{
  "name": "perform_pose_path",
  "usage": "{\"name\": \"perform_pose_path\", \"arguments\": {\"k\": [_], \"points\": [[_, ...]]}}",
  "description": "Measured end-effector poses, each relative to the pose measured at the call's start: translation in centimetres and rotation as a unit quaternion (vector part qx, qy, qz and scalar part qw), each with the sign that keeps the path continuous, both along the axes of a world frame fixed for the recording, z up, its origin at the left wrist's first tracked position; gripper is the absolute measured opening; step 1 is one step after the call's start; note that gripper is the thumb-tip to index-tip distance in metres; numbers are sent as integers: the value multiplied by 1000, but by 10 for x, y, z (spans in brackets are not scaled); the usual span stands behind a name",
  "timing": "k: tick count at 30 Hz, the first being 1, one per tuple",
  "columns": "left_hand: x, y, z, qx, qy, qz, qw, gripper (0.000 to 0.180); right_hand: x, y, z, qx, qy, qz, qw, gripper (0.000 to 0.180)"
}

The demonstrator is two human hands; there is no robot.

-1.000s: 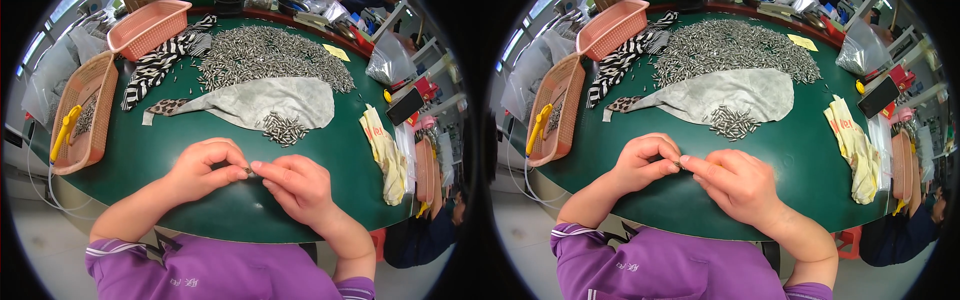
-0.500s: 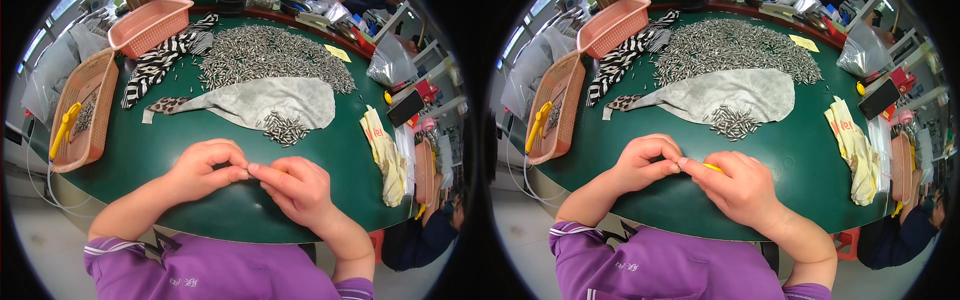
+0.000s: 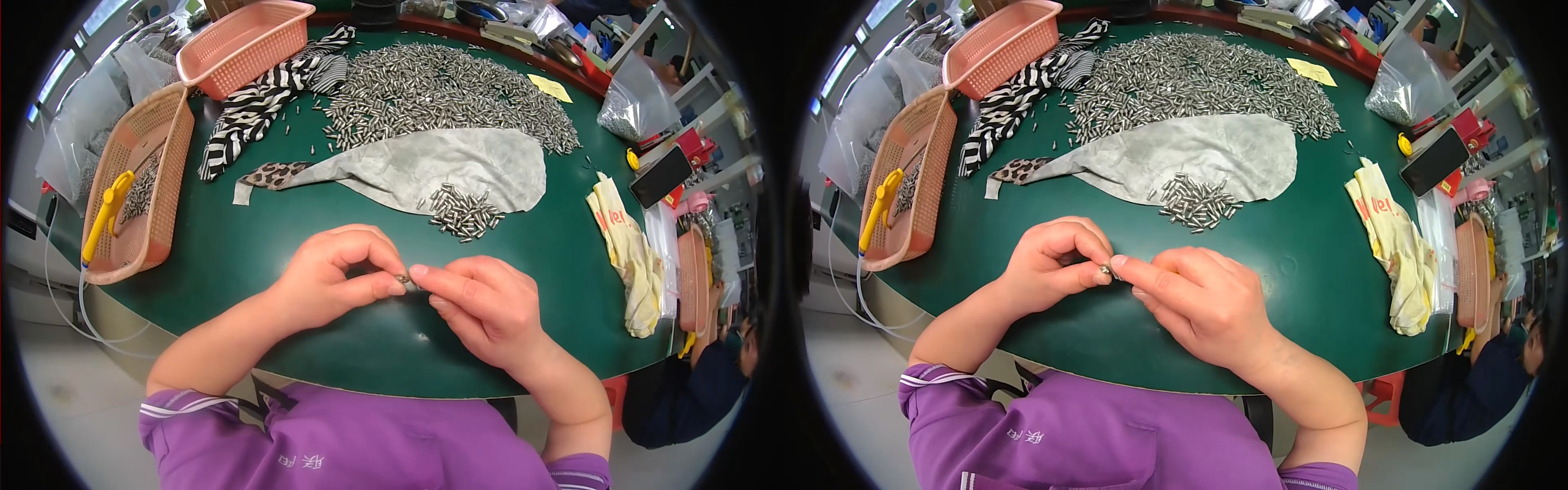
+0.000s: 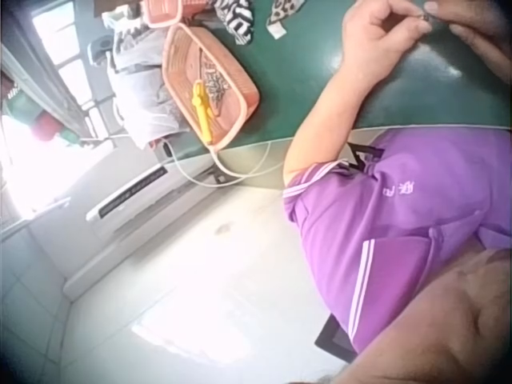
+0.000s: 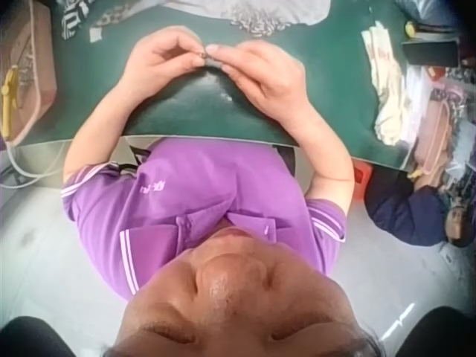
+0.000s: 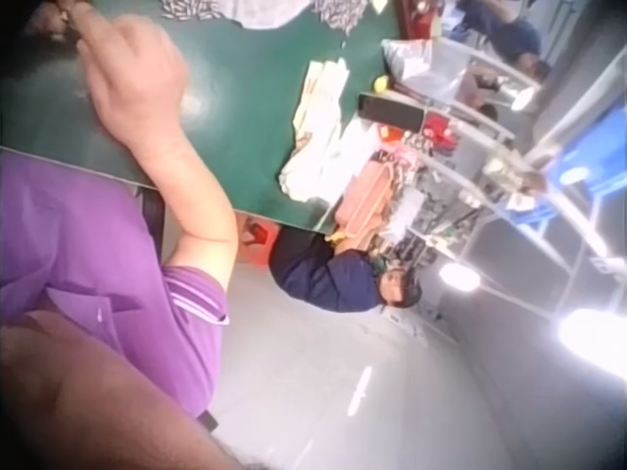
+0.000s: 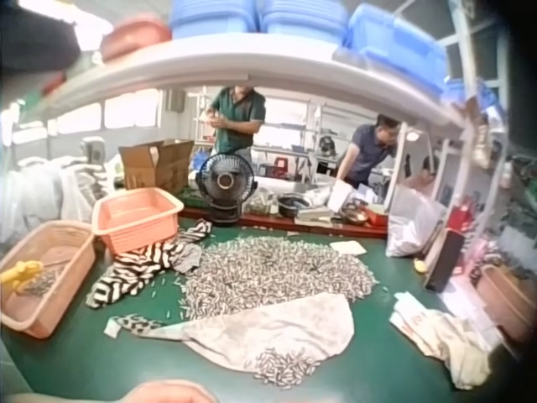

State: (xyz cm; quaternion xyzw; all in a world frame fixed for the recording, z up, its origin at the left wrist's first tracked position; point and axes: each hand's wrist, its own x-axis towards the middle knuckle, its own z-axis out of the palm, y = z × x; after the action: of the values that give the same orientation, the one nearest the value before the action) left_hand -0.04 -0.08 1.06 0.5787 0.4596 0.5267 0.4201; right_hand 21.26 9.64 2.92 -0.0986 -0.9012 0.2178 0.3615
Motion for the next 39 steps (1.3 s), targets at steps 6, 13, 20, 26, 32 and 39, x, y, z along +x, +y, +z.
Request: {"name": "perform_pose_path", "arguments": {"k": [6,13,20,26,32,39], "points": [[-2,1,3,29,62,0,998,9,0,0,1,3,-11,15,1000,43],[-3,2,4,30,84,-16,996,8,1,0,0,-5,-17,18,1000,44],[5,1,2,-57,28,-77,995,4,2,1,4,69,-45,-20,996,44],[0,1,4,-51,11,-49,997,5,1,2,1,-30,2,13,999,40],[0,0,3,-22,21,-24,999,6,1,-1,4,-68,-13,33,997,38],[1,1,2,-17,17,-18,1000,7,0,-2,3,-64,-14,32,997,39]]}}
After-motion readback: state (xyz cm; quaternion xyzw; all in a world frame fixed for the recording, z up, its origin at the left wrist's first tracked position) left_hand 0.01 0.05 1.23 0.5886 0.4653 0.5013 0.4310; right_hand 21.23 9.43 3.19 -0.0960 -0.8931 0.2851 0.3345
